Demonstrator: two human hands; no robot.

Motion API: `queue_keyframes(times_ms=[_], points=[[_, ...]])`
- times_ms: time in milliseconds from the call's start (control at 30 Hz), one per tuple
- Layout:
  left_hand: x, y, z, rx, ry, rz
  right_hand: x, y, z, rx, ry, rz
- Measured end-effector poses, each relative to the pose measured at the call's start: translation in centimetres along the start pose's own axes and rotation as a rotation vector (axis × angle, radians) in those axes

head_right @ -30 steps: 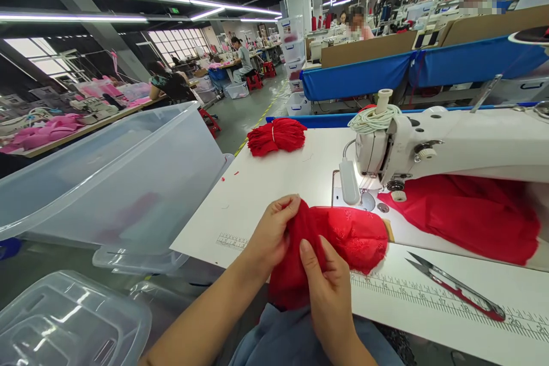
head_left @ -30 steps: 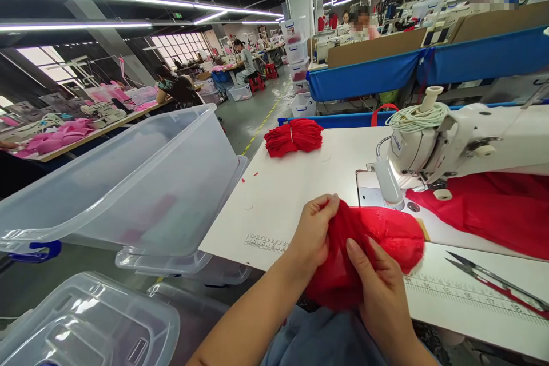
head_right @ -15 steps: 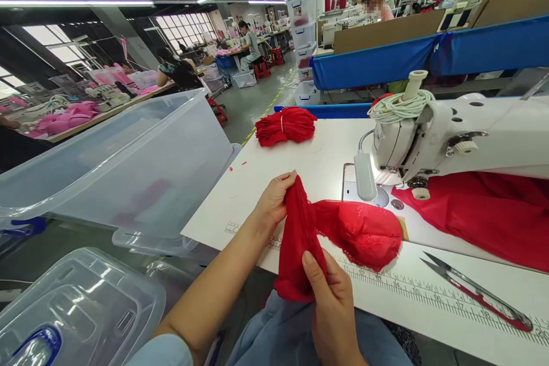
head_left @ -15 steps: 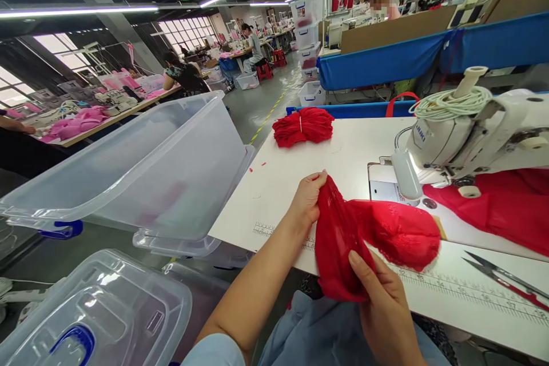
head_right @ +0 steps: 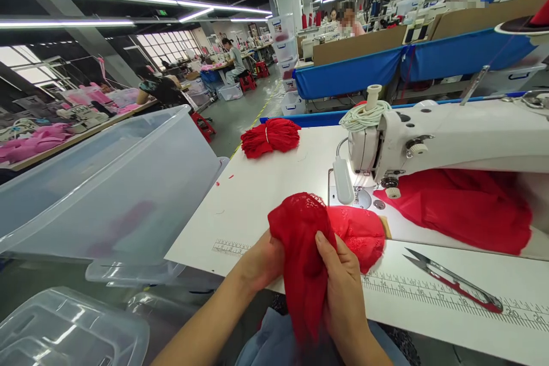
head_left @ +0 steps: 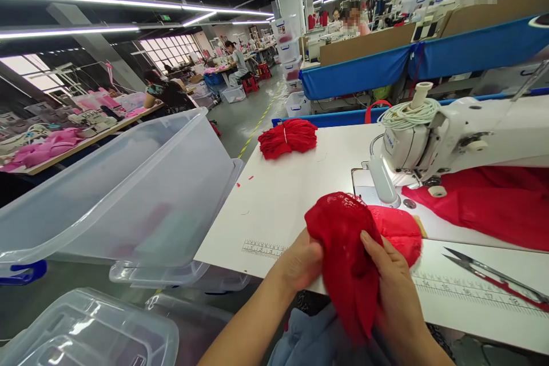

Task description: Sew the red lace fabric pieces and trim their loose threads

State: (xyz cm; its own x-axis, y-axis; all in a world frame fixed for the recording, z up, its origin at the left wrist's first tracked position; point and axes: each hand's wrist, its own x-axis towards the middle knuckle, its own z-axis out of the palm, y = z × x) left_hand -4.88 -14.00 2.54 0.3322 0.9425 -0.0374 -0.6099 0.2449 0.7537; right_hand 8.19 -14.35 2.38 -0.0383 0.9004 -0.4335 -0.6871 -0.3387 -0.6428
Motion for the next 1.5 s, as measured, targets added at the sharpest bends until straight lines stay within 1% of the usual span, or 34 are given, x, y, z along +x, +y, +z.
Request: queue_keyframes(times_ms=[33, 100, 200, 267, 333, 433, 533, 600, 667, 700, 767, 800, 900, 1067, 1133, 1200, 1300, 1400, 1500], points=[[0.1, -0.1, 0.5, 0.044, 0.021, 0.037, 0.0, 0.2, 0.0, -0.005, -0.022, 0.006], [0.5, -0.1, 1.5, 0.100, 0.115, 0.060, 0.0, 0.5, -0.2, -0.047, -0.096, 0.005], [1.0, 0.1, 2.7, 0.080, 0.307, 0.008, 0.1, 0.8, -0.4, -0.092, -0.163, -0.017], [1.3, 0.3, 3.1, 0.052, 0.382, -0.040, 0.1, 0.6, -0.3, -0.084, -0.143, -0.002], [1.5, 0.4, 3.2, 0.054, 0.403, -0.051, 0.0, 0.2, -0.1, -0.063, -0.087, 0.051], [1.9, 0.5, 3.0, 0.141, 0.423, 0.014, 0.2, -0.5, 0.1, -0.012, 0.024, 0.100], [2.1, 0.7, 2.7, 0.156, 0.429, 0.049, 0.7, -1.2, -0.4, 0.080, 0.062, 0.126], [2.2, 0.7, 2.6, 0.113, 0.426, 0.019, 1.0, -1.5, -1.0, 0.123, 0.003, 0.204], [2.3, 0.7, 2.7, 0.062, 0.450, -0.015, 1.0, -1.6, -1.6, 0.125, -0.099, 0.268], [2.3, 0.7, 2.8, 0.043, 0.466, -0.025, 0.8, -1.6, -1.8, 0.116, -0.151, 0.276], [2.5, 0.6, 3.1, 0.025, 0.484, -0.015, 0.3, -1.4, -2.0, 0.070, -0.214, 0.258], [2.5, 0.5, 3.3, 0.024, 0.482, -0.001, 0.1, -1.3, -1.9, 0.041, -0.216, 0.251], [2.7, 0.4, 4.0, 0.046, 0.449, 0.045, -0.5, -1.3, -1.1, 0.001, -0.166, 0.238], [2.7, 0.1, 4.8, 0.180, 0.419, 0.122, -0.2, -1.9, 0.7, 0.031, -0.151, 0.161], [2.8, 0.0, 5.1, 0.190, 0.416, 0.140, 0.0, -1.8, 1.2, 0.044, -0.115, 0.134], [2.9, -0.1, 5.4, 0.131, 0.427, 0.147, 0.1, -1.4, 1.6, 0.069, -0.058, 0.089], [3.6, 0.0, 5.2, -0.037, 0.466, 0.143, 0.0, -0.3, 1.8, 0.075, 0.010, 0.007], [4.6, 0.5, 4.3, -0.185, 0.557, 0.122, -0.5, 0.9, 1.7, 0.056, 0.029, -0.055], [5.4, 1.0, 2.7, -0.256, 0.657, 0.068, -1.0, 1.7, 1.6, 0.025, 0.026, -0.050]])
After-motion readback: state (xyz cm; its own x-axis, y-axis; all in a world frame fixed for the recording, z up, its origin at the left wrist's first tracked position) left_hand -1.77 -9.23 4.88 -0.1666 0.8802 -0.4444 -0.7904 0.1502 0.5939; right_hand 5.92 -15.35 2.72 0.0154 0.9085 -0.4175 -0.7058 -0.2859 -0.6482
